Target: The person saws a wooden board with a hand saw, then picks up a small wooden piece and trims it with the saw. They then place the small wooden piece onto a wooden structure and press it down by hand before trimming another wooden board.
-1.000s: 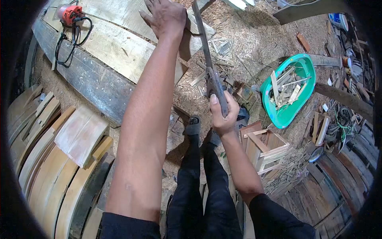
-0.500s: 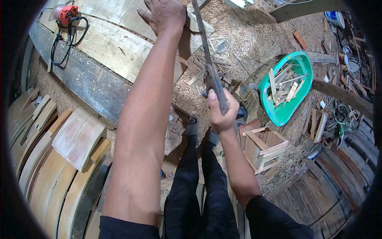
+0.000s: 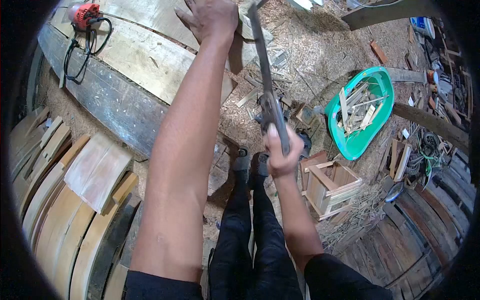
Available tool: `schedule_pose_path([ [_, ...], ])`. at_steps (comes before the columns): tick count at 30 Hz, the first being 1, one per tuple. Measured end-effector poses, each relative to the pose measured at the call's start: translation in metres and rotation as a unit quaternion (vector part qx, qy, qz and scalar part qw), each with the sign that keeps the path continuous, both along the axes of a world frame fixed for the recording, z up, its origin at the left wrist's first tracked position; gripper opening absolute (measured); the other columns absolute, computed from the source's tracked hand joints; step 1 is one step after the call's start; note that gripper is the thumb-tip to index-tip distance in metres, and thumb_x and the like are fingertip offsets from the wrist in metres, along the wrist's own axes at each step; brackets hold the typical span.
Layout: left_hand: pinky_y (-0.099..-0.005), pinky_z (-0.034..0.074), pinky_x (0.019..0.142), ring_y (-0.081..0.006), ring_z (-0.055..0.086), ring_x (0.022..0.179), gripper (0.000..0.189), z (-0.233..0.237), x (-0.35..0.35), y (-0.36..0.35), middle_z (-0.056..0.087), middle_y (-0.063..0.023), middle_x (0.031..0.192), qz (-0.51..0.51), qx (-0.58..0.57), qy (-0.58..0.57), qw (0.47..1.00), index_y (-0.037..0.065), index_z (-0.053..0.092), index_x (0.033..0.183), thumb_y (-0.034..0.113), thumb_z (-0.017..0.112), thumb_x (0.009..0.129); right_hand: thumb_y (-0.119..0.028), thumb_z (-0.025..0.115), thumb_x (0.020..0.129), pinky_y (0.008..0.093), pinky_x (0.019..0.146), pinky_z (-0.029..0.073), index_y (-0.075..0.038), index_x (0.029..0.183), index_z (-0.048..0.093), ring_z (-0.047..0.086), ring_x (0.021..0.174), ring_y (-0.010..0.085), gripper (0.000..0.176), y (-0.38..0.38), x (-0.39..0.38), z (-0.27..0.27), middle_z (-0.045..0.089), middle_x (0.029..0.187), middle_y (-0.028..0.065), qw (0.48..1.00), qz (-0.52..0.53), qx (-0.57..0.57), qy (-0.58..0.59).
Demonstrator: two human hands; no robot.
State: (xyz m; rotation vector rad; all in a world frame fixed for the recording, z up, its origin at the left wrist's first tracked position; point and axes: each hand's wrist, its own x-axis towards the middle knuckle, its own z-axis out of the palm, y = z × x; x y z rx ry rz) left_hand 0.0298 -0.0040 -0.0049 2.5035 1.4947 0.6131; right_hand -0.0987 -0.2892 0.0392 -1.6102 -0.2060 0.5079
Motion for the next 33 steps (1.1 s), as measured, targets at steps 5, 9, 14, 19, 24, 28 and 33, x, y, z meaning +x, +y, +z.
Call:
schedule_pose_path([
  [5,-0.0526,0.012,0.121,-0.026,0.025,0.15,0.063,0.005,-0.001,-0.005,0.029,-0.0156,0.16,-0.003,-0.019,-0.009,1.0,-0.001,0.034,0.15,0.028,0.04,0.094,-0.019,0.059,0.097,0.0223,0.048,0.03,-0.002,0.079,0.057,0.041,0.054,0.0033,0.025,0.023,0.023,-0.01,0.048,0.062,-0.0037,0.999,0.023,-0.013,-0.021],
  [9,-0.0523,0.012,0.12,-0.0245,0.024,0.15,0.063,-0.025,0.0,0.006,0.027,-0.0131,0.162,0.003,0.085,0.018,0.996,0.001,0.033,0.151,0.028,0.04,0.095,-0.019,0.063,0.093,0.0237,0.05,0.035,-0.002,0.075,0.057,0.045,0.058,0.0036,0.025,-0.009,-0.003,-0.005,0.049,0.062,-0.0039,1.0,0.016,-0.005,0.001],
  [14,-0.0516,0.015,0.12,-0.0247,0.023,0.15,0.065,-0.012,0.001,0.003,0.026,-0.0115,0.162,0.003,0.018,0.014,1.0,0.003,0.033,0.152,0.028,0.045,0.093,-0.018,0.063,0.093,0.024,0.05,0.035,-0.002,0.076,0.057,0.044,0.056,0.0043,0.025,-0.004,0.01,-0.009,0.047,0.06,-0.0033,0.999,0.019,-0.012,0.028],
  [19,-0.0514,0.016,0.12,-0.0259,0.025,0.149,0.064,0.015,0.002,-0.006,0.029,-0.015,0.16,0.023,-0.005,-0.003,1.0,0.001,0.035,0.15,0.027,0.046,0.092,-0.017,0.062,0.094,0.0237,0.051,0.035,-0.001,0.078,0.058,0.044,0.059,0.0034,0.024,-0.023,-0.007,0.002,0.048,0.063,-0.0053,1.0,0.019,-0.012,-0.003],
  [24,-0.0514,0.017,0.12,-0.0259,0.028,0.148,0.062,-0.009,0.001,0.004,0.033,-0.0156,0.159,0.015,0.031,-0.012,0.999,0.0,0.038,0.149,0.026,0.044,0.093,-0.016,0.063,0.094,0.0224,0.054,0.038,0.001,0.087,0.064,0.046,0.061,0.0038,0.019,0.003,0.025,-0.007,0.051,0.065,-0.0041,0.997,0.055,-0.062,0.011],
  [28,-0.0515,0.018,0.119,-0.0262,0.029,0.148,0.06,-0.005,0.006,0.003,0.033,-0.0149,0.159,0.03,0.021,-0.034,0.999,0.0,0.041,0.147,0.025,0.043,0.093,-0.015,0.062,0.094,0.0231,0.052,0.036,0.001,0.085,0.064,0.045,0.06,0.0035,0.018,-0.018,-0.004,0.002,0.05,0.064,-0.0041,1.0,0.005,-0.019,0.01],
  [33,-0.0512,0.017,0.119,-0.0263,0.029,0.148,0.06,-0.009,0.003,0.004,0.034,-0.0144,0.159,0.022,0.049,-0.01,0.998,0.0,0.039,0.148,0.025,0.042,0.094,-0.02,0.063,0.095,0.0239,0.05,0.033,-0.004,0.073,0.054,0.04,0.058,0.0034,0.028,0.016,0.033,-0.005,0.044,0.062,-0.0062,0.999,0.031,-0.004,0.018],
])
